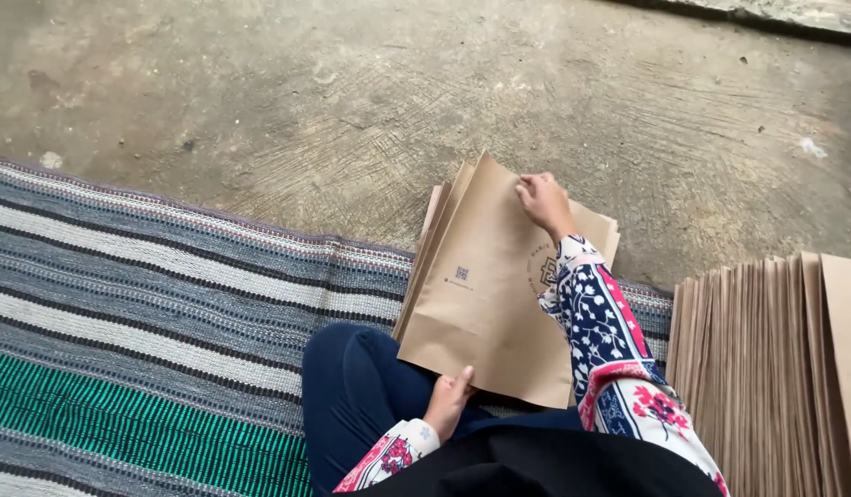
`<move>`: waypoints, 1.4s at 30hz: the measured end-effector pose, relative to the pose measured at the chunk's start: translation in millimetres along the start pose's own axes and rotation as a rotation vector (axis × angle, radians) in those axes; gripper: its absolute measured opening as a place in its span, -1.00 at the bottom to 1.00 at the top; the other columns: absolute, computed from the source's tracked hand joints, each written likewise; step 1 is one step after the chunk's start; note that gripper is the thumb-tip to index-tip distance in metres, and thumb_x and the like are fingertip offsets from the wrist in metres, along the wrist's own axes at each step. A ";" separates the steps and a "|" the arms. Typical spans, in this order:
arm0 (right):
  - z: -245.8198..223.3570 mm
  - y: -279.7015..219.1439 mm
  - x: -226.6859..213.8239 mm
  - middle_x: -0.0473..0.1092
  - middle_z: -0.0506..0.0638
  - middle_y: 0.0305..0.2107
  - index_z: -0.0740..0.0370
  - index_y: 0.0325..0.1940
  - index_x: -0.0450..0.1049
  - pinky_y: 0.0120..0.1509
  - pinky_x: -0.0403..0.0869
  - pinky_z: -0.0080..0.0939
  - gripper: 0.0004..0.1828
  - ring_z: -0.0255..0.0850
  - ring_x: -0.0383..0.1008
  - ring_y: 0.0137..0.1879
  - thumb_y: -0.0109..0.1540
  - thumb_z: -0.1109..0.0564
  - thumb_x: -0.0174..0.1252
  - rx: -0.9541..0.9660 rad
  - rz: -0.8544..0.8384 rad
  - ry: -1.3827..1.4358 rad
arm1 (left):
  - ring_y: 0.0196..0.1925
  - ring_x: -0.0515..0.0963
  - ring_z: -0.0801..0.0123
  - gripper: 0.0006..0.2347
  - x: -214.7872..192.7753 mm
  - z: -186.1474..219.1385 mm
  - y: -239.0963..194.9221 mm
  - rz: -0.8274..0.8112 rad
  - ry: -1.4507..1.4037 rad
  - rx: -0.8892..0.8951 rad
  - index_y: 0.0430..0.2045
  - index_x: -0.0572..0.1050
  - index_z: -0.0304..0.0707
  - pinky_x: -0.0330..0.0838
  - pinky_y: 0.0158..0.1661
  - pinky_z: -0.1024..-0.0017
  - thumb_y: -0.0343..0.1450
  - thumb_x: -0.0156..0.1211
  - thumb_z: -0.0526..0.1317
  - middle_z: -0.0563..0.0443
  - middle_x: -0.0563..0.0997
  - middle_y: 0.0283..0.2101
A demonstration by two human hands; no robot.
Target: The person sits cross-legged on a rug and folds brown paper bags by hand. They repeatedly fold the bottom and sides of each bag, then stack the finished bags into a pile beside them.
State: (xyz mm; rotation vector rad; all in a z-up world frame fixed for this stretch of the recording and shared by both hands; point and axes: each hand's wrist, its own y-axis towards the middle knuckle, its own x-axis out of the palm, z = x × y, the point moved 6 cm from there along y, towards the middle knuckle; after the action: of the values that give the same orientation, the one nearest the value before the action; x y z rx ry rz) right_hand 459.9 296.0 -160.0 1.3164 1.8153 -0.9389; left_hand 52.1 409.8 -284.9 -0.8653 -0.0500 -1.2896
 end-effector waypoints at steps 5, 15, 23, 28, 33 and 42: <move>0.8 12.8 -33.2 0.40 0.03 -0.21 0.08 -0.14 0.44 0.20 0.28 0.16 -0.76 -0.02 0.41 -0.08 0.32 -0.10 0.13 -0.024 0.147 -0.040 | -0.53 0.32 0.64 -0.55 -10.2 -19.1 10.4 0.005 -0.025 0.001 -0.86 0.24 -0.11 0.24 -0.40 0.53 0.51 0.22 -0.15 0.22 0.33 -0.68; -8.6 8.4 -71.6 0.46 -0.09 -0.24 0.02 0.12 0.51 0.15 0.36 -0.26 -0.73 -0.30 0.44 -0.05 0.33 0.06 0.12 0.071 -0.140 0.376 | -0.73 -0.03 0.63 -0.40 -21.5 -19.9 3.1 0.143 0.298 0.093 -0.92 -0.01 0.01 -0.22 -0.61 0.45 0.50 0.24 -0.02 0.29 0.03 -0.81; -33.1 -5.5 -85.2 0.51 -0.16 0.00 -0.02 -0.12 0.58 0.40 0.19 -0.23 -0.76 -0.29 0.39 0.26 0.35 0.14 -0.03 0.048 -0.236 0.388 | -0.12 0.71 0.16 -0.25 -6.3 -17.1 -29.1 0.503 -0.132 0.164 0.31 -0.01 -0.11 0.53 -0.03 0.33 0.27 0.34 -0.42 -0.42 0.63 -0.05; -39.3 -15.2 -106.6 0.43 -0.13 0.22 0.00 0.01 0.60 0.55 0.07 -0.20 -0.50 -0.27 0.25 0.44 0.26 0.18 -0.26 0.033 -0.383 0.322 | -0.46 0.66 0.27 -0.19 2.6 17.3 -60.2 0.648 -0.042 0.293 0.23 -0.08 0.06 0.59 -0.19 0.38 0.23 0.38 -0.53 -0.18 0.51 -0.10; -49.4 -28.2 -124.2 0.34 -0.15 0.31 -0.01 0.17 0.52 0.56 0.04 -0.07 -0.32 -0.25 0.16 0.50 0.13 0.46 -0.20 0.048 -0.578 0.272 | -0.54 0.57 0.52 -0.47 26.4 59.7 -58.5 0.560 0.376 0.126 0.02 0.55 0.19 0.54 -0.34 0.64 0.15 0.58 -0.22 0.19 0.51 0.19; -50.7 -20.8 -131.7 0.49 -0.07 0.15 0.15 0.15 0.54 0.38 0.33 -0.20 -0.53 -0.30 0.43 0.13 0.21 0.45 0.11 0.046 -0.626 0.267 | 0.39 0.40 0.51 -0.33 42.1 83.2 -70.4 0.462 0.388 0.165 0.24 0.42 0.15 0.23 0.33 0.58 0.18 0.54 -0.23 0.13 0.49 0.32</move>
State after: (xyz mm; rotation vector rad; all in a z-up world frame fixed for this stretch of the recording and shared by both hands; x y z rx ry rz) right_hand 465.7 274.6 -19.0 0.9354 2.5021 -1.1653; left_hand 41.1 422.9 -169.3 -0.4378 0.3293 -0.9790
